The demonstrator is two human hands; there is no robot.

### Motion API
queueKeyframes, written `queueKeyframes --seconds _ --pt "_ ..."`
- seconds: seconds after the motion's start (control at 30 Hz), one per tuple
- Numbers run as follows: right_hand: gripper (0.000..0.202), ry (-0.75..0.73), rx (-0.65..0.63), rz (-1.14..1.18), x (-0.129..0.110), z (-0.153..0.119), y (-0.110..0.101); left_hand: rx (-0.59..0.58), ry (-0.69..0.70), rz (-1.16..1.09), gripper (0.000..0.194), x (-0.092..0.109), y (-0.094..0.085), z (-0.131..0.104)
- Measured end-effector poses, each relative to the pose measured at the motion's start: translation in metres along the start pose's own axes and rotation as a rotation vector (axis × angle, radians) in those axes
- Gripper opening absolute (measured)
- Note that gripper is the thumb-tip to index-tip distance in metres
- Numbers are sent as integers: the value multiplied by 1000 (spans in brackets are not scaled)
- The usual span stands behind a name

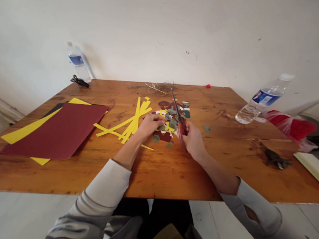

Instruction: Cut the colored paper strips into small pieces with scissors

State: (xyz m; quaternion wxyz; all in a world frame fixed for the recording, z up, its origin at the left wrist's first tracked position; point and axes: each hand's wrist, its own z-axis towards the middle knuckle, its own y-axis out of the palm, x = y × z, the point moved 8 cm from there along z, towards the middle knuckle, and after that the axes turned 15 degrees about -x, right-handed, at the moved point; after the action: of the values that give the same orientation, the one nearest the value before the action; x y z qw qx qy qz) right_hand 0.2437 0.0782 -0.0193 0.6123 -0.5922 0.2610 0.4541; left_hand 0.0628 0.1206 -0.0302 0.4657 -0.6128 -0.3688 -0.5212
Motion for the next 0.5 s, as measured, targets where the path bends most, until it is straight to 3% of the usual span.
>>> queueKeyframes --seconds 0.1,0.23,0.4,0.5 --pt "32 -2 14 -66 -8 -4 -2 34 -34 37 23 0 -1 -2" --pt "26 -55 8 -133 -14 -7 -1 -186 -204 -138 45 -11 21 -5" --pt "24 -68 3 -101 -9 -6 1 -271 -318 -393 20 -18 31 -11" --pt "25 -55 -9 -46 -6 -5 1 -220 -283 -439 16 -16 26 -10"
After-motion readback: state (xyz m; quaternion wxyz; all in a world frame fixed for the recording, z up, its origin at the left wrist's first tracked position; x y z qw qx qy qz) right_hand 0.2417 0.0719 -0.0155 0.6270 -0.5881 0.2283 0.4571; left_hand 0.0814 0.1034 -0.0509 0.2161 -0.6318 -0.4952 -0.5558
